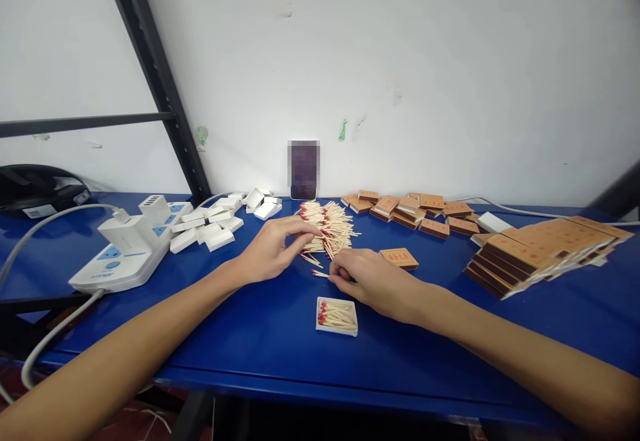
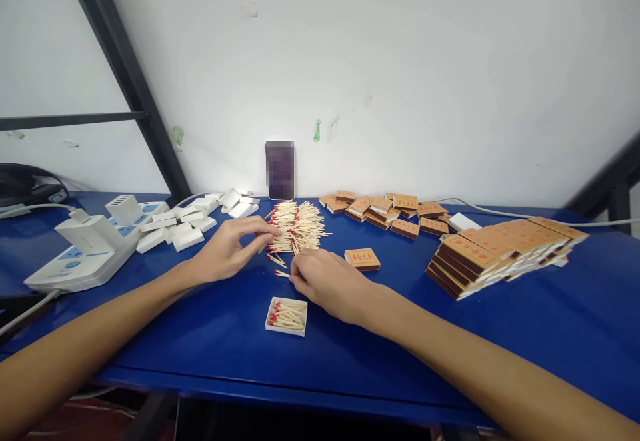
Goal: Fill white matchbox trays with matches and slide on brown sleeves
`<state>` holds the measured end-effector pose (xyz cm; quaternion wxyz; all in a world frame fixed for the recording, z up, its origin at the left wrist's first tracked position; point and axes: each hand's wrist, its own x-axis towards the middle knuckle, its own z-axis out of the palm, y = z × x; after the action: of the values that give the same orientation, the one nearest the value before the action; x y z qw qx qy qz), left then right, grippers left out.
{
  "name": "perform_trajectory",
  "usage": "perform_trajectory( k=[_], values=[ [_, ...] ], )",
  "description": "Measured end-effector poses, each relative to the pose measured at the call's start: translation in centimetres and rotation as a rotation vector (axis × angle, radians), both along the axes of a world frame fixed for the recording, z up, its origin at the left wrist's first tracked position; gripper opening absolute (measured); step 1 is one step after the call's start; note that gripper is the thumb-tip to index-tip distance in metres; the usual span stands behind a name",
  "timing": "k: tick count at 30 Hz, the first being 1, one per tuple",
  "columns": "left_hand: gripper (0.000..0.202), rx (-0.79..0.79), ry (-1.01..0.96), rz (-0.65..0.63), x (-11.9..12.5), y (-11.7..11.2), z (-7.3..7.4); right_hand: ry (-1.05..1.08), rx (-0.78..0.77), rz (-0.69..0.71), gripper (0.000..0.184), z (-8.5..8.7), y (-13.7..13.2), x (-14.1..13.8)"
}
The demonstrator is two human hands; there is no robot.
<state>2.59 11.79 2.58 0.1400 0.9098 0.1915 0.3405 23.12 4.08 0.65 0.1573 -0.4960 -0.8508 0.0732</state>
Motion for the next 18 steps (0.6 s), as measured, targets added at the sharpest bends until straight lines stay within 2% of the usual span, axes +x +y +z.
perform_trajectory(
  k=[4,7,10,13,18],
  values=[
    [0.013,-0.164,0.046,-0.096,0.0,-0.1,0.1,-0.047,-0.038,0.018,0.013,0.6,-0.3,1.0],
    [0.009,-0.188,0.153,-0.155,-0.4,0.3,0.1,0.025,-0.084,0.024,0.012,1.4,-1.6,1.2],
    [0.007,-0.099,0.262,-0.176,-0.8,0.6,0.0,0.115,-0.146,0.072,0.008,2.3,-3.3,1.0],
    [0.007,0.004,0.357,-0.163,-0.9,0.6,-0.1,0.111,-0.180,0.087,0.005,2.9,-4.3,0.7],
    [0.010,0.183,0.471,-0.075,-1.0,0.5,0.2,0.112,-0.102,0.059,0.005,2.7,-4.1,0.7]
  ],
)
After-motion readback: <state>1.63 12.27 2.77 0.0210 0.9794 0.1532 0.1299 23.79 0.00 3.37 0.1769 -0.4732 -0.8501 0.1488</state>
